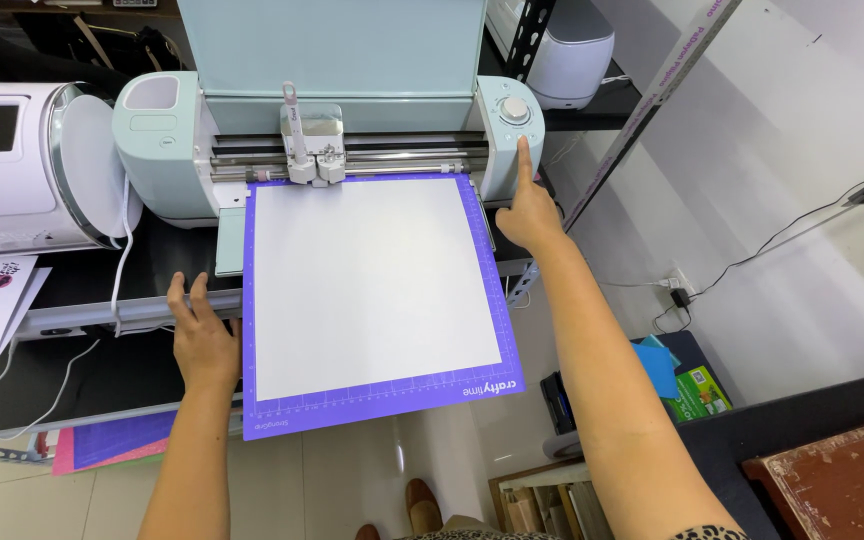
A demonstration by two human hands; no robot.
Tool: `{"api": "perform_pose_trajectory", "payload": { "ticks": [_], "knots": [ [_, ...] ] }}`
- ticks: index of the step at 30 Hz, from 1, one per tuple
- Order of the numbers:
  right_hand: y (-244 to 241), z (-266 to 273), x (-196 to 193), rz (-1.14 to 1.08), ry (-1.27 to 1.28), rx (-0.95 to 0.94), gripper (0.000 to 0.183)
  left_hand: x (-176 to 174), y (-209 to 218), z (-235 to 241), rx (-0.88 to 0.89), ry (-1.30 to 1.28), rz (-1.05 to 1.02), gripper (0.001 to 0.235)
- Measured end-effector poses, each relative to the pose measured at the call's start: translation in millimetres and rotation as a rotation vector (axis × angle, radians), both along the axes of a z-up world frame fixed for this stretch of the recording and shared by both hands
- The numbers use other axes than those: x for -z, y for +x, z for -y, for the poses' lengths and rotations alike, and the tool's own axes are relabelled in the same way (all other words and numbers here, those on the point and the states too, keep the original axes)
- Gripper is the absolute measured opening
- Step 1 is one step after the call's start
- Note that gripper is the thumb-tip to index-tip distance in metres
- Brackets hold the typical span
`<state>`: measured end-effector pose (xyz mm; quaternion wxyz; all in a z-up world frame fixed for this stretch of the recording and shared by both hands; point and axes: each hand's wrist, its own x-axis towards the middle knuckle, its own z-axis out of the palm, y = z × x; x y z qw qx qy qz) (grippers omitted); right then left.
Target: Preparing paper with a cutting machine and assembling envelopes with glue
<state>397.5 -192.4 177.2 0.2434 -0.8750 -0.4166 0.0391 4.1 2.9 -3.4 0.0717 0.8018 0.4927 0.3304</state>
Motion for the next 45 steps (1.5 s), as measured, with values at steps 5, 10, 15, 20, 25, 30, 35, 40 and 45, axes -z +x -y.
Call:
{"api": "perform_pose_trajectory", "payload": {
  "ticks": [5,10,15,20,25,30,35,40,45],
  "knots": [
    [6,-1,11,-0.034,0.063,-0.023,0.101,-3,0,2,-0.010,0.013,-0.014,0.081],
    [10,-3,15,-0.020,0.083,-0.037,0.103,0,1,1,-0.015,0.043,-0.021,0.082],
    [11,0,16,-0.012,0.082,-0.046,0.102,3,1,-1,-0.005,0.055,0.003,0.082],
    [25,15,35,0.023,0.157,0.024,0.100,4,0,-1,-0.016,0.078,0.004,0.083],
    [52,33,86,0.238,0.289,0.081,0.072,9,0,-4,-0.011,0.096,0.012,0.085],
    [67,34,121,0.319,0.341,0.028,0.044,12,1,-6,-0.010,0.112,-0.005,0.086],
    [77,31,135,0.337,0.426,0.024,0.027,8,2,-3,-0.027,0.131,-0.013,0.086],
    [74,30,135,0.325,0.448,0.031,0.020,7,1,-2,-0.004,0.134,0.028,0.086],
    [64,43,115,0.122,0.520,-0.050,0.020,22,-10,-19,0.064,0.135,0.037,0.080]
  ]
}}
